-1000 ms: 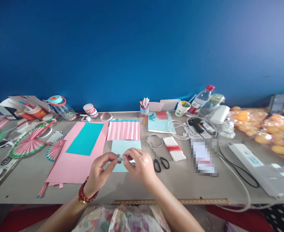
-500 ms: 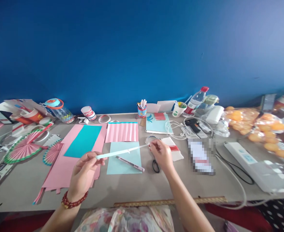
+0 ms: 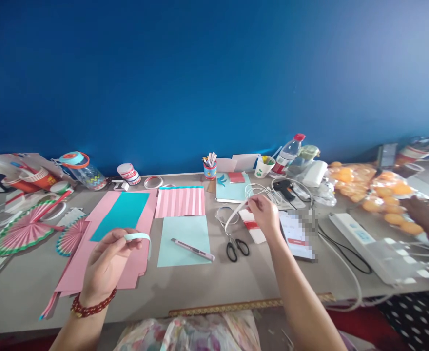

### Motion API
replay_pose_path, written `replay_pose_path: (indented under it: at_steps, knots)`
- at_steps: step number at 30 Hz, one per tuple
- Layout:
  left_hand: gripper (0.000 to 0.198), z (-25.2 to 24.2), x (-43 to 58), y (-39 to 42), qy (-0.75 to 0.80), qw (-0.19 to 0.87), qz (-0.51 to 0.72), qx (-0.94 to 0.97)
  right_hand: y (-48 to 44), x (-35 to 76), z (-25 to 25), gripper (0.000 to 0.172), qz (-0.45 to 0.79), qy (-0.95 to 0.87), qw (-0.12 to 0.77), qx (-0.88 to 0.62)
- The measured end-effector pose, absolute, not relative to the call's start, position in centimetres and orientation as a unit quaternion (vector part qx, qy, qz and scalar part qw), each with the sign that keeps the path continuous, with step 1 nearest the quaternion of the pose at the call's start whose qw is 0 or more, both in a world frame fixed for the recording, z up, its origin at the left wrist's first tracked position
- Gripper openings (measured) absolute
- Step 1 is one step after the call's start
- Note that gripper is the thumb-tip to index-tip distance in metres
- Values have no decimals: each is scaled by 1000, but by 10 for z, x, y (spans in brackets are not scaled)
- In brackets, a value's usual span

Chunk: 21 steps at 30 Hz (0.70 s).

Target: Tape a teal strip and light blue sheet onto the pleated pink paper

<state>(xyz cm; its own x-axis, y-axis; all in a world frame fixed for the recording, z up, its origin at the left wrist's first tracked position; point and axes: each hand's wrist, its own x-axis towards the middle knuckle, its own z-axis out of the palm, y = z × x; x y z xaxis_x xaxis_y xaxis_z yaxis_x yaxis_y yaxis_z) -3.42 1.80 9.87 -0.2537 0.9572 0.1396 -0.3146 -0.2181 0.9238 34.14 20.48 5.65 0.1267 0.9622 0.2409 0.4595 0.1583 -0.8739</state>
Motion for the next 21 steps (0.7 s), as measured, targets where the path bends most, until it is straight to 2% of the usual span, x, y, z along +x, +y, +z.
replay_pose_path:
  at_steps: [2, 6, 8, 12, 14, 16, 19, 21]
  knots:
    - [10, 99, -29, 21, 417, 485, 655, 403, 219, 324, 68, 20, 247, -651, 427, -578]
    - [13, 99, -16, 27, 433, 504, 616, 422, 252, 291, 86, 12, 84, -700, 292, -646]
    - [15, 98, -11, 28, 437, 513, 601, 430, 256, 279, 90, 10, 70, -723, 297, -620]
    - [18, 95, -6, 30, 447, 526, 581, 431, 209, 253, 92, 18, 149, -809, 356, -444]
    - [18, 93, -4, 32, 455, 529, 582, 418, 167, 239, 94, 26, 298, -818, 372, -322]
    - [17, 92, -2, 34, 461, 532, 585, 403, 129, 224, 94, 34, 384, -798, 387, -258]
    - [18, 92, 3, 36, 462, 530, 594, 390, 96, 204, 88, 38, 394, -790, 396, -253]
    - [19, 93, 6, 37, 458, 530, 599, 388, 90, 194, 81, 32, 382, -777, 415, -279]
